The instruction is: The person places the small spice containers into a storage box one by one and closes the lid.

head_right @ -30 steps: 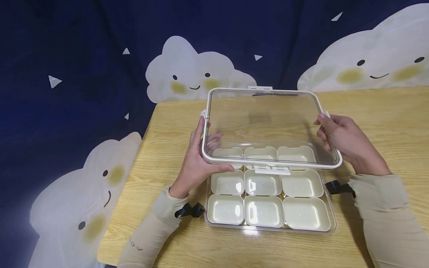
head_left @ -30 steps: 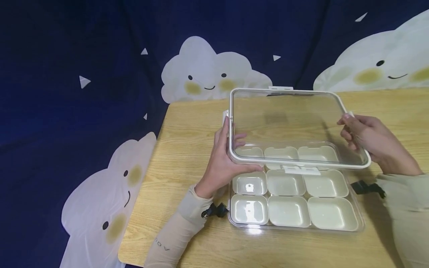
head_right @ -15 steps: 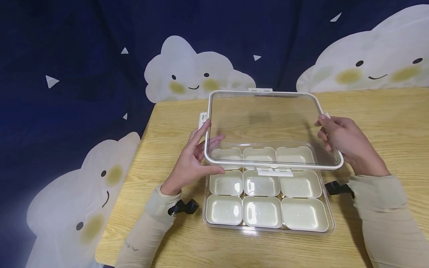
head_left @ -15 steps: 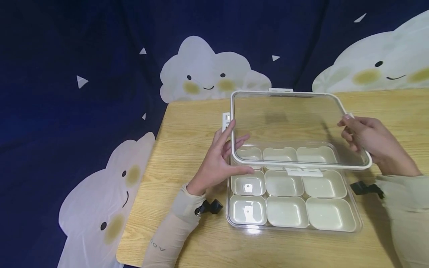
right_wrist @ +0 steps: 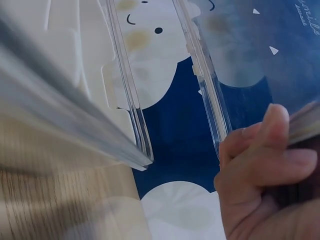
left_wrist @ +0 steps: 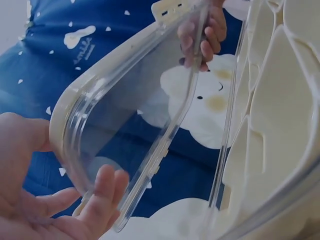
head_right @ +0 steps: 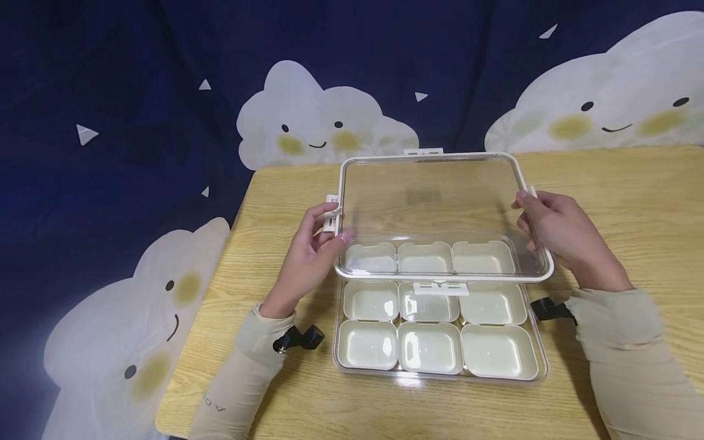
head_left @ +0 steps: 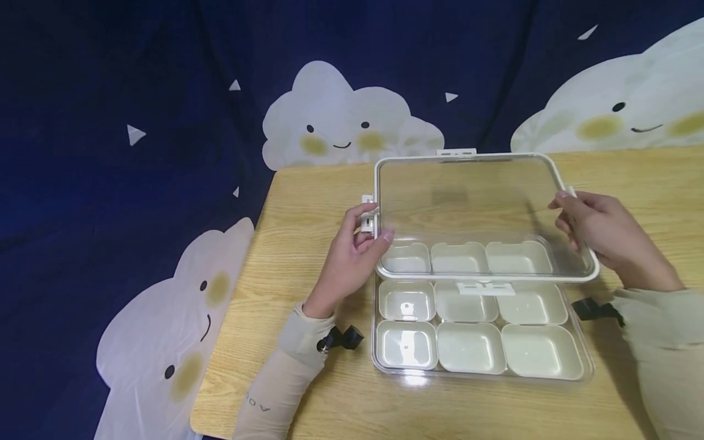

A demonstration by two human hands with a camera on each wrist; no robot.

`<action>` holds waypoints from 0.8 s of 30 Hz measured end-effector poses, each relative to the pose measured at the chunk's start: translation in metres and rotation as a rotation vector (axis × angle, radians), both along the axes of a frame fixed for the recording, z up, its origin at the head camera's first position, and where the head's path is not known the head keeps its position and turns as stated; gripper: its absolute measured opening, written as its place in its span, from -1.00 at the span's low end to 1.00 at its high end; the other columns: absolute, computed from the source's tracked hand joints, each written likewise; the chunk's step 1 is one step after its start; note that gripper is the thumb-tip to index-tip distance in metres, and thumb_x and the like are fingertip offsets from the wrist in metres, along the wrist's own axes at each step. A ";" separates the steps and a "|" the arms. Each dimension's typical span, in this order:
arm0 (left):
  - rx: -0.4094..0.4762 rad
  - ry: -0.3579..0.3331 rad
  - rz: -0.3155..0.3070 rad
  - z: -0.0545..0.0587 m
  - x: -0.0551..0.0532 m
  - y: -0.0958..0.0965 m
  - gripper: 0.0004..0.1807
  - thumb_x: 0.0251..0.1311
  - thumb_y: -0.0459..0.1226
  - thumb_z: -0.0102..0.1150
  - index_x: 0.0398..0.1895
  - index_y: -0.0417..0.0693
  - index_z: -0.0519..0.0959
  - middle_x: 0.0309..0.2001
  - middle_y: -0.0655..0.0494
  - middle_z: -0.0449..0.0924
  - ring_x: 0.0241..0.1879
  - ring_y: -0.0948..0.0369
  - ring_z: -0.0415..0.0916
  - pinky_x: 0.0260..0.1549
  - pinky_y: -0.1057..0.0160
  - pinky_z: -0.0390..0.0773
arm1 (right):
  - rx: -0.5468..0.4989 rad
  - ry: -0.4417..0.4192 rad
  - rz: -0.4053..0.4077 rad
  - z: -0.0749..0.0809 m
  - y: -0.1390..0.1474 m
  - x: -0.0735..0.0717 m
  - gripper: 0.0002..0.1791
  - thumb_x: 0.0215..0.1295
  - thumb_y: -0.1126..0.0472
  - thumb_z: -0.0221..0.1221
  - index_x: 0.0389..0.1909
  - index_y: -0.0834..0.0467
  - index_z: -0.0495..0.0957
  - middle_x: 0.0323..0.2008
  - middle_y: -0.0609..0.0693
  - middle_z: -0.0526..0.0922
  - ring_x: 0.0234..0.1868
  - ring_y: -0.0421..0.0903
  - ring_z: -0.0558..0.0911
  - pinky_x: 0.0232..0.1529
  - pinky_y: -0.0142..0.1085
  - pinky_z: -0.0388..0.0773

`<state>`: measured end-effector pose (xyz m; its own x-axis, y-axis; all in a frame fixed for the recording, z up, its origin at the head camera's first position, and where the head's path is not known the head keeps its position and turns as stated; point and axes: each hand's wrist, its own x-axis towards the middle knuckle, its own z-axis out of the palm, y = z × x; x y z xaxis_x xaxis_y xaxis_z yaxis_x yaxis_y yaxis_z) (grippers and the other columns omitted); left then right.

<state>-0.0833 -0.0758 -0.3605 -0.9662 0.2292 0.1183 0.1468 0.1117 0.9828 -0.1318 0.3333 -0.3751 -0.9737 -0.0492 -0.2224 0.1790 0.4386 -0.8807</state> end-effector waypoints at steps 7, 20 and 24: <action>-0.099 -0.002 0.050 0.004 -0.004 -0.011 -0.54 0.53 -0.30 -0.02 0.43 0.02 0.29 -0.03 -0.18 0.67 -0.27 0.00 0.79 -0.35 0.24 0.69 | 0.099 -0.001 0.048 0.005 -0.001 0.005 -0.46 0.62 -0.24 -0.20 0.02 0.18 0.41 -0.53 -0.09 0.48 -0.58 -0.12 0.50 -0.55 -0.20 0.54; -0.147 -0.128 0.133 0.001 -0.016 -0.022 -0.45 0.49 -0.17 0.13 0.48 -0.06 0.40 -0.59 0.17 0.44 -0.68 0.13 0.53 -0.57 0.19 0.68 | 0.335 -0.058 0.179 0.018 -0.008 0.013 -0.24 0.58 -0.37 -0.26 0.21 0.27 0.37 -0.48 0.03 0.61 -0.51 0.02 0.67 -0.39 -0.22 0.52; -0.253 -0.127 0.155 -0.001 -0.017 -0.023 -0.47 0.45 -0.10 0.18 0.42 -0.07 0.48 -0.64 0.22 0.39 -0.73 -0.06 0.54 -0.67 0.19 0.61 | 0.439 -0.068 0.244 0.020 -0.007 0.015 -0.20 0.59 -0.36 -0.28 0.22 0.31 0.40 -0.50 0.02 0.66 -0.52 -0.05 0.64 -0.42 -0.24 0.52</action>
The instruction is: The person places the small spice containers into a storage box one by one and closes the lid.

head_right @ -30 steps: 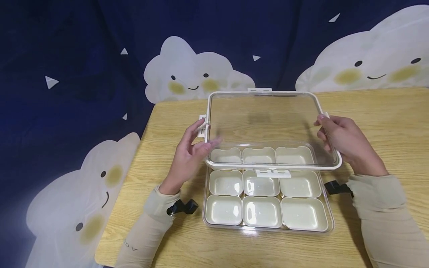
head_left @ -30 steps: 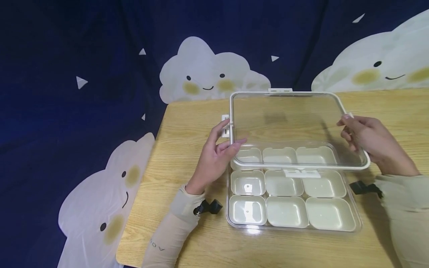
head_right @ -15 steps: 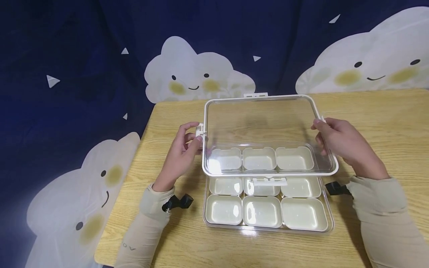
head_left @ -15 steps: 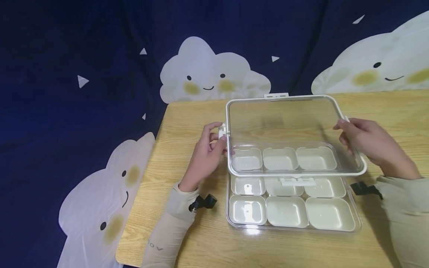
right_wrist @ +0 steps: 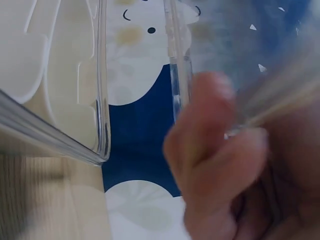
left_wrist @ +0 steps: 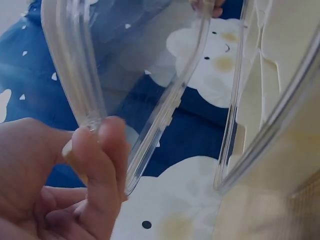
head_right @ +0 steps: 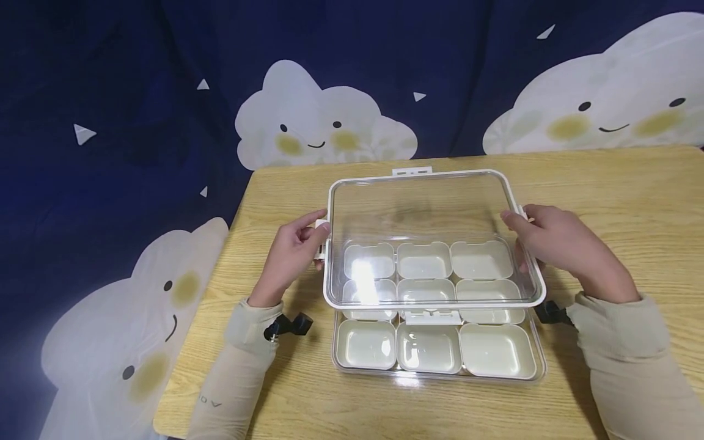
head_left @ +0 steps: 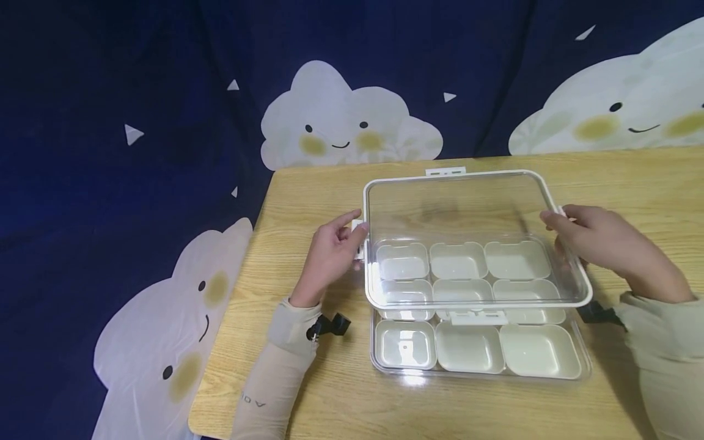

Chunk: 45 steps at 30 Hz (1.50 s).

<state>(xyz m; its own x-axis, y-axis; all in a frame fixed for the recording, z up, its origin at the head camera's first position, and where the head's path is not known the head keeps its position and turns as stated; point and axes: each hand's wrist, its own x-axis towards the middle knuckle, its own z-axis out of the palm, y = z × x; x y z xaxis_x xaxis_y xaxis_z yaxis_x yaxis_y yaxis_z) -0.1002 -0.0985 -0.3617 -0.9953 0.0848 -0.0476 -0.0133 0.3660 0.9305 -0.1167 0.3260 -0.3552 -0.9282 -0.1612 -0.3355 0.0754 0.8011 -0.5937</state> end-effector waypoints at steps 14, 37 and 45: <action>-0.371 0.075 -0.134 -0.004 0.007 0.004 -0.53 0.48 -0.08 0.16 0.28 -0.19 0.58 -0.75 0.11 0.44 -0.80 0.30 0.57 -0.73 0.24 0.53 | 0.201 0.070 0.127 0.005 0.001 0.008 -0.31 0.67 -0.23 -0.43 -0.24 0.22 0.46 -0.67 0.01 0.54 -0.59 -0.05 0.54 -0.42 -0.22 0.38; -0.752 0.211 -0.254 -0.002 0.027 0.013 -0.66 0.53 -0.13 0.11 -0.39 -0.15 0.57 -0.71 0.13 0.47 -0.75 0.30 0.41 -0.74 0.38 0.34 | 0.212 -0.076 0.260 -0.003 0.002 0.019 -0.38 0.69 -0.19 -0.28 -0.25 0.23 0.49 -0.63 -0.04 0.60 -0.61 -0.12 0.64 -0.40 -0.24 0.54; -0.757 0.220 -0.291 -0.005 0.033 0.013 -0.67 0.52 -0.14 0.11 -0.41 -0.15 0.55 -0.70 0.16 0.40 -0.72 0.30 0.35 -0.73 0.40 0.29 | 0.198 -0.094 0.344 -0.006 0.008 0.027 -0.47 0.70 -0.13 -0.24 -0.36 0.14 0.42 -0.78 -0.09 0.52 -0.79 -0.15 0.53 -0.49 -0.36 0.47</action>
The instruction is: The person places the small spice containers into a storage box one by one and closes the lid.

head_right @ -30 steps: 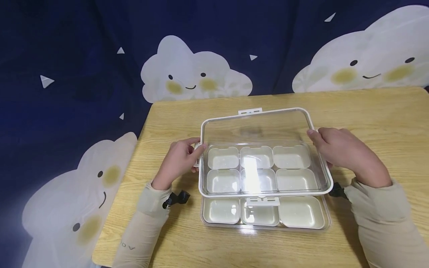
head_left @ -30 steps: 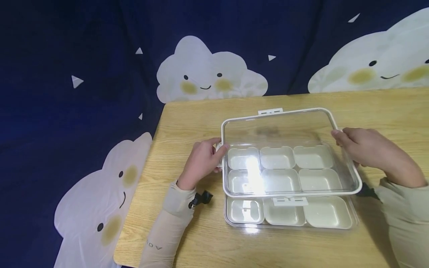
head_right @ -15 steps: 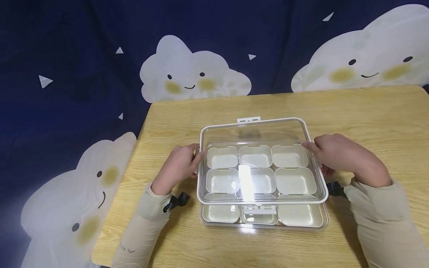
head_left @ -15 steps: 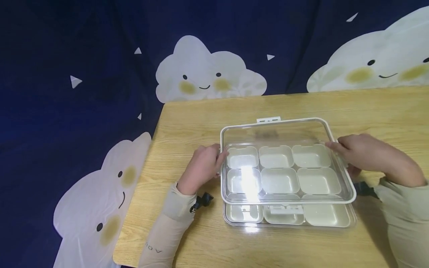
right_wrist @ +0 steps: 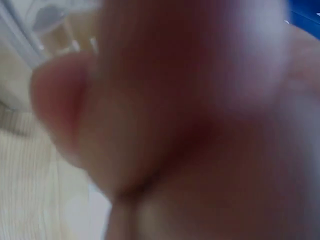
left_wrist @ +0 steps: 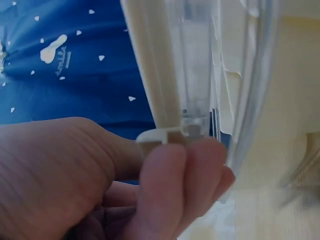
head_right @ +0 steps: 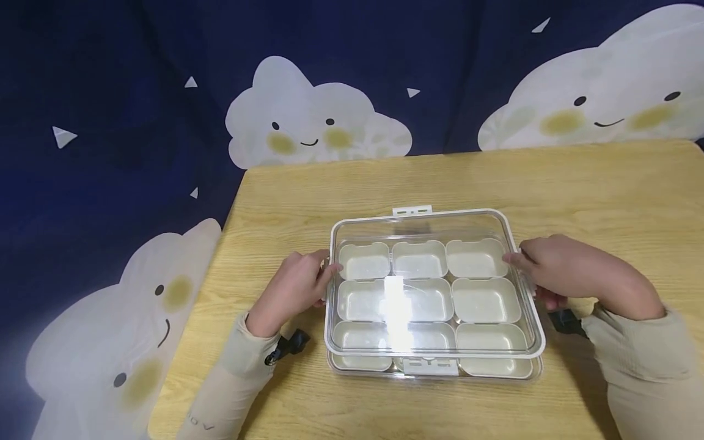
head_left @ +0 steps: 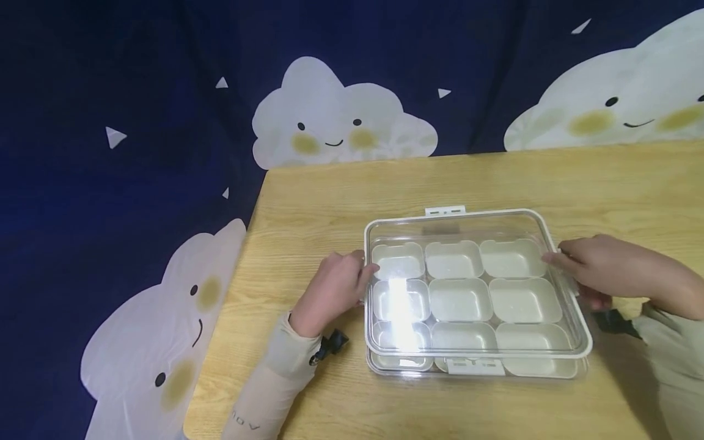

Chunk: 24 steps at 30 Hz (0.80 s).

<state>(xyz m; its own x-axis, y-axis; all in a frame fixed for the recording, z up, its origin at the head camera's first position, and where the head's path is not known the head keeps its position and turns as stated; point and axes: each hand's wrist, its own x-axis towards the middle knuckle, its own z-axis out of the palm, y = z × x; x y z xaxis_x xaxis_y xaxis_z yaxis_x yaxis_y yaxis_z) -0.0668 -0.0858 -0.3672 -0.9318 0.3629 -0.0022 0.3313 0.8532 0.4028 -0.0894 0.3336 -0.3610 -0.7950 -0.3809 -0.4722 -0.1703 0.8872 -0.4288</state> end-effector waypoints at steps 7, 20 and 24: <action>0.002 -0.024 -0.007 -0.001 0.008 0.003 -0.69 0.50 -0.15 0.14 -0.41 -0.14 0.55 -0.68 0.22 0.30 -0.67 0.28 0.33 -0.70 0.37 0.30 | -0.020 -0.013 0.021 -0.005 0.008 0.006 -0.53 0.68 -0.08 -0.13 -0.42 0.10 0.43 -0.79 -0.13 0.52 -0.79 -0.20 0.52 -0.55 -0.37 0.50; 0.000 -0.002 -0.042 -0.004 0.019 -0.002 -0.68 0.49 -0.14 0.16 -0.41 -0.15 0.53 -0.69 0.24 0.26 -0.69 0.30 0.29 -0.72 0.37 0.25 | -0.042 -0.062 0.039 -0.009 0.012 0.011 -0.55 0.66 -0.06 -0.08 -0.44 0.07 0.48 -0.75 -0.18 0.56 -0.74 -0.22 0.55 -0.56 -0.38 0.52; -0.001 -0.001 -0.048 -0.004 0.018 -0.002 -0.69 0.49 -0.14 0.16 -0.38 -0.17 0.53 -0.68 0.24 0.23 -0.69 0.30 0.26 -0.73 0.39 0.23 | -0.045 -0.045 0.042 -0.009 0.013 0.014 -0.54 0.66 -0.06 -0.07 -0.46 0.06 0.49 -0.75 -0.19 0.55 -0.74 -0.24 0.54 -0.55 -0.39 0.50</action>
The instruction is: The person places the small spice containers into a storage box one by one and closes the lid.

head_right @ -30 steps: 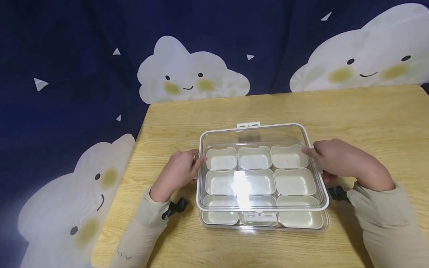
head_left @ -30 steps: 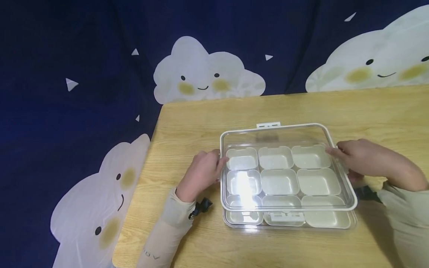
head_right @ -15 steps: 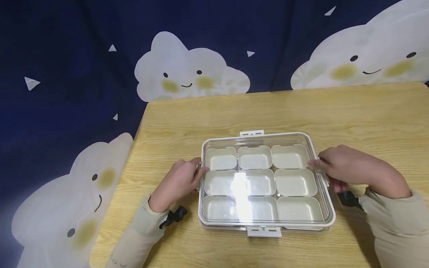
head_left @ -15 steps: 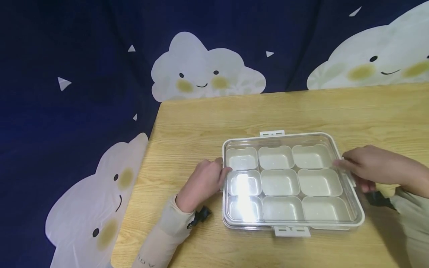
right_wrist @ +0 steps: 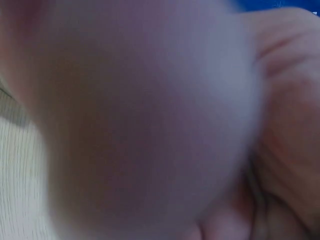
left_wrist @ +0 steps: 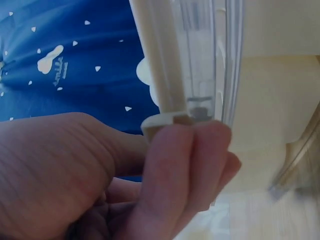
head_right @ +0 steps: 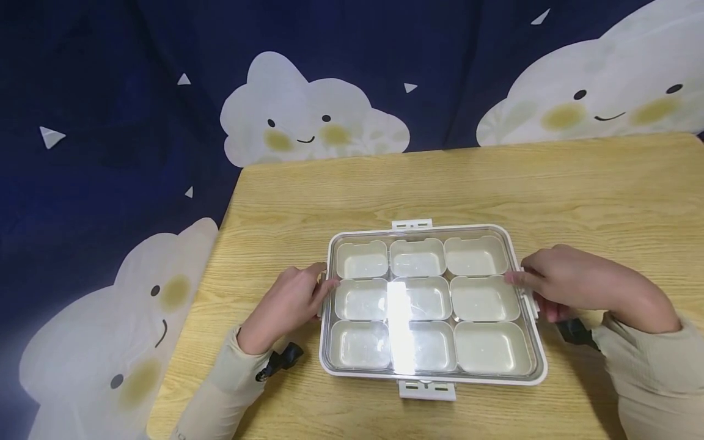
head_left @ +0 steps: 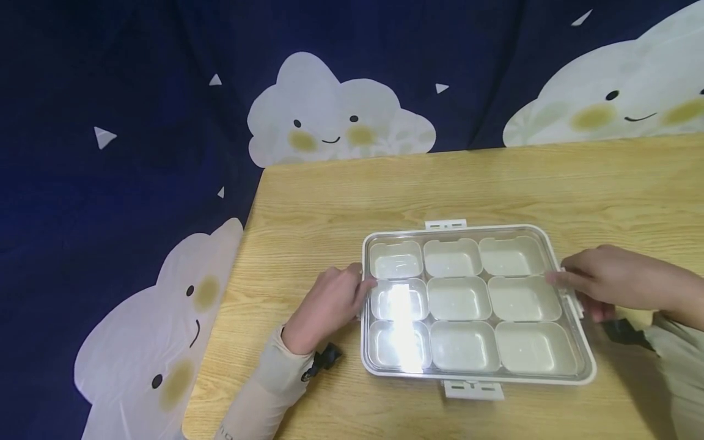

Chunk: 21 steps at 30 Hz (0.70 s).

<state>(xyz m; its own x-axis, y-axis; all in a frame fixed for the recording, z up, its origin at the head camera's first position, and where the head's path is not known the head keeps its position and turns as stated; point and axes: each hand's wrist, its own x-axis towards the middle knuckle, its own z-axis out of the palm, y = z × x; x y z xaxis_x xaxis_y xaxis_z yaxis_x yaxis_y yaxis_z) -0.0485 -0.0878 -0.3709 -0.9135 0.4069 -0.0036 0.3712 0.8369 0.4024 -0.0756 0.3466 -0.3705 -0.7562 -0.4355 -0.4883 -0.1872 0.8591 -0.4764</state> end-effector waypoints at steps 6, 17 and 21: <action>-0.006 -0.012 0.007 -0.005 0.000 -0.001 -0.67 0.50 -0.11 0.14 -0.35 -0.17 0.54 -0.68 0.24 0.26 -0.69 0.33 0.26 -0.74 0.40 0.23 | 0.003 -0.012 -0.009 -0.001 0.000 -0.001 -0.54 0.66 -0.07 -0.07 -0.45 0.06 0.49 -0.73 -0.18 0.57 -0.73 -0.23 0.55 -0.53 -0.39 0.51; -0.001 -0.051 0.023 -0.005 -0.003 -0.003 -0.68 0.49 -0.08 0.16 -0.26 -0.18 0.53 -0.66 0.16 0.38 -0.65 0.25 0.35 -0.68 0.35 0.32 | -0.010 -0.062 -0.008 0.001 -0.005 -0.004 -0.55 0.66 -0.03 -0.07 -0.44 0.10 0.50 -0.70 -0.15 0.60 -0.69 -0.23 0.58 -0.51 -0.37 0.57; 0.009 -0.079 0.018 -0.005 -0.006 -0.005 -0.67 0.48 -0.06 0.17 -0.20 -0.19 0.54 -0.65 0.15 0.43 -0.64 0.24 0.39 -0.65 0.33 0.35 | -0.029 -0.067 -0.007 0.000 -0.002 -0.006 -0.57 0.67 -0.02 -0.07 -0.39 0.11 0.53 -0.68 -0.14 0.61 -0.66 -0.25 0.60 -0.53 -0.35 0.60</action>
<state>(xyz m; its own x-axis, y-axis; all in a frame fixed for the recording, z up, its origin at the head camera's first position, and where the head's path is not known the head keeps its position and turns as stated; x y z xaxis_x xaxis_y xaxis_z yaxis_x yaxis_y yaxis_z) -0.0542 -0.0923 -0.3755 -0.9176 0.3908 -0.0723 0.3231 0.8394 0.4370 -0.0814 0.3442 -0.3702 -0.7257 -0.4446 -0.5250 -0.1480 0.8462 -0.5119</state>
